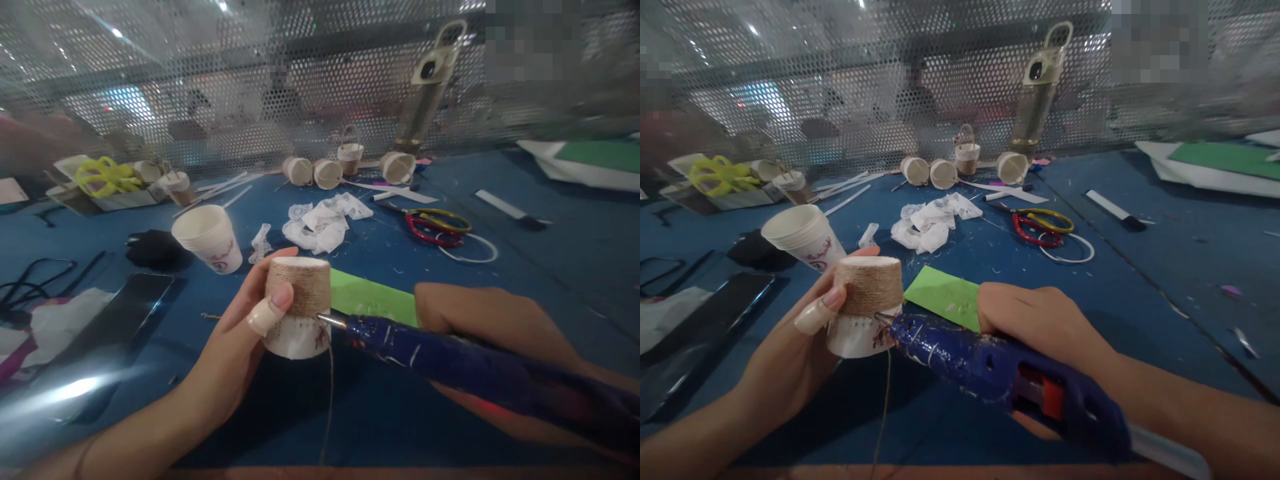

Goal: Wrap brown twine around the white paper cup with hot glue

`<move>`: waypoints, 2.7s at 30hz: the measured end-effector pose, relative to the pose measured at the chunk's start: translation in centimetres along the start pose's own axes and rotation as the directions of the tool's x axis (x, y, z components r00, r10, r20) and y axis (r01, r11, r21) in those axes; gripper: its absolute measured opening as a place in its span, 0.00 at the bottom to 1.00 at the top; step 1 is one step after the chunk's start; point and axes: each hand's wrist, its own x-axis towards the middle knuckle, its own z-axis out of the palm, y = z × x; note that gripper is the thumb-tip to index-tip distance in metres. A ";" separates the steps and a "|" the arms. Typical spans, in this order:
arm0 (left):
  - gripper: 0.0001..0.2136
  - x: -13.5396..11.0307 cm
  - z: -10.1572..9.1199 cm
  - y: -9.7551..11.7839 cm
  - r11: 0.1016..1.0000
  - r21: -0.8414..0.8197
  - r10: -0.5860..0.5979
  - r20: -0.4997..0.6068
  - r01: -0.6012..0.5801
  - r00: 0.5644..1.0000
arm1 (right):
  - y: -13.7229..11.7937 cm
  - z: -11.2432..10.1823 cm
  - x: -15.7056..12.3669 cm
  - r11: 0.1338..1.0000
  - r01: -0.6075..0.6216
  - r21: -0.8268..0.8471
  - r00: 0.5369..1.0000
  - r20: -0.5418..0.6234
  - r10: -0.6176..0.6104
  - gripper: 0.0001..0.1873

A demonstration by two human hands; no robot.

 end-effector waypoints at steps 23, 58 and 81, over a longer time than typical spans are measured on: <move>0.23 -0.3 0.1 0.4 0.999 -0.037 -0.027 -0.018 0.027 0.999 | -0.1 0.1 0.1 0.999 -0.044 0.022 0.999 -0.018 0.044 0.15; 0.22 -0.1 0.1 0.5 0.999 -0.010 -0.049 0.021 0.049 0.999 | 0.0 0.3 0.2 0.999 -0.026 -0.043 0.999 -0.030 0.025 0.14; 0.22 0.1 0.2 0.6 0.998 -0.043 -0.051 -0.023 0.050 0.998 | -0.5 0.0 -0.1 0.998 -0.068 0.004 0.998 -0.008 0.068 0.13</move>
